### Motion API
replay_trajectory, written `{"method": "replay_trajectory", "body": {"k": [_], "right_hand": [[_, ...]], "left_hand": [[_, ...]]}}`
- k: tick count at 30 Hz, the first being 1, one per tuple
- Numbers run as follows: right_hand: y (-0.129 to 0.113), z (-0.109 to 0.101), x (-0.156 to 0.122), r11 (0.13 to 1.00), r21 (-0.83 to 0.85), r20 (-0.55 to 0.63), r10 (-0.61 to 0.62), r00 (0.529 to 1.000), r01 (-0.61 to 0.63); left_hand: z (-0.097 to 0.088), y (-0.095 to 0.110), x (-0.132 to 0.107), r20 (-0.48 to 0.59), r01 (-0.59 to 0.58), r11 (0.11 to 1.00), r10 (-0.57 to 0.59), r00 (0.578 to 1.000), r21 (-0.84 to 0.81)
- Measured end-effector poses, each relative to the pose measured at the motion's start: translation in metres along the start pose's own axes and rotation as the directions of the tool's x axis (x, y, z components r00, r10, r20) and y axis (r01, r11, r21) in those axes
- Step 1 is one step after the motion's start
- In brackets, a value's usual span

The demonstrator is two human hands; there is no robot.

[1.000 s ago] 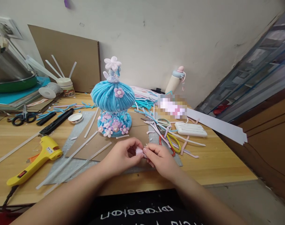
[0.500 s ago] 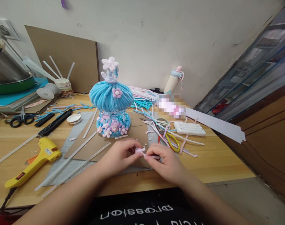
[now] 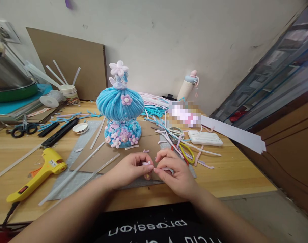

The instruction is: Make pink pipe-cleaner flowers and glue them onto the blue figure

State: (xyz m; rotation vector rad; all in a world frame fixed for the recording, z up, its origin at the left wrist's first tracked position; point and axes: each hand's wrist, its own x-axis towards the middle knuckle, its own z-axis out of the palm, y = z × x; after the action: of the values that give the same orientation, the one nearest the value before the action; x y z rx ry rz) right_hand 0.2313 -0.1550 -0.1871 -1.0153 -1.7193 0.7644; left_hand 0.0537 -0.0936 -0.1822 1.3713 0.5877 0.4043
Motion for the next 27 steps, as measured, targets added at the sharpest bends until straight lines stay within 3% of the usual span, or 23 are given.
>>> {"method": "replay_trajectory", "body": {"k": [2, 3, 5, 7, 9, 12, 14, 18, 20, 22, 24, 27], "right_hand": [[0.004, 0.002, 0.0, 0.957, 0.265, 0.0, 0.123, 0.992, -0.118], [0.006, 0.004, -0.001, 0.878, 0.44, 0.041, 0.191, 0.981, -0.19], [0.01, 0.009, -0.001, 0.632, 0.706, 0.18, 0.274, 0.945, -0.318], [0.011, 0.014, -0.001, 0.452, 0.81, 0.26, 0.293, 0.92, -0.373], [0.01, 0.017, 0.0, 0.377, 0.855, 0.239, 0.325, 0.915, -0.357], [0.009, 0.018, 0.002, 0.327, 0.896, 0.154, 0.404, 0.902, -0.3], [0.01, 0.018, 0.002, 0.343, 0.9, 0.1, 0.436, 0.894, -0.268], [0.012, 0.021, 0.001, 0.518, 0.819, 0.027, 0.398, 0.917, -0.249], [0.012, 0.023, 0.0, 0.556, 0.798, 0.017, 0.367, 0.93, -0.234], [0.011, 0.024, -0.001, 0.499, 0.834, 0.052, 0.353, 0.934, -0.235], [0.009, 0.024, -0.001, 0.385, 0.881, 0.13, 0.358, 0.925, -0.273], [0.007, 0.022, 0.0, 0.248, 0.897, 0.243, 0.411, 0.878, -0.365]], "left_hand": [[0.001, -0.001, 0.001, -0.009, 0.009, 0.999, -0.008, 1.0, 0.034], [0.001, -0.002, 0.001, -0.014, 0.009, 0.998, -0.009, 1.0, 0.059], [0.002, -0.003, 0.002, -0.043, 0.009, 0.992, -0.004, 0.999, 0.128], [0.003, -0.004, 0.003, -0.071, 0.014, 0.985, -0.002, 0.997, 0.17], [0.003, -0.006, 0.004, -0.086, 0.014, 0.988, -0.001, 0.996, 0.153], [0.002, -0.007, 0.005, -0.114, -0.008, 0.996, 0.018, 0.993, 0.089], [0.001, -0.006, 0.005, -0.131, -0.024, 0.998, 0.032, 0.991, 0.06], [0.002, -0.004, 0.004, -0.134, -0.031, 0.999, 0.034, 0.99, 0.025], [0.003, -0.003, 0.004, -0.127, -0.024, 1.0, 0.026, 0.992, 0.013], [0.004, -0.004, 0.004, -0.125, -0.013, 1.0, 0.014, 0.992, 0.004], [0.004, -0.007, 0.005, -0.124, -0.012, 1.0, 0.012, 0.992, 0.001], [0.004, -0.012, 0.005, -0.127, -0.04, 0.998, 0.046, 0.991, 0.055]]}}
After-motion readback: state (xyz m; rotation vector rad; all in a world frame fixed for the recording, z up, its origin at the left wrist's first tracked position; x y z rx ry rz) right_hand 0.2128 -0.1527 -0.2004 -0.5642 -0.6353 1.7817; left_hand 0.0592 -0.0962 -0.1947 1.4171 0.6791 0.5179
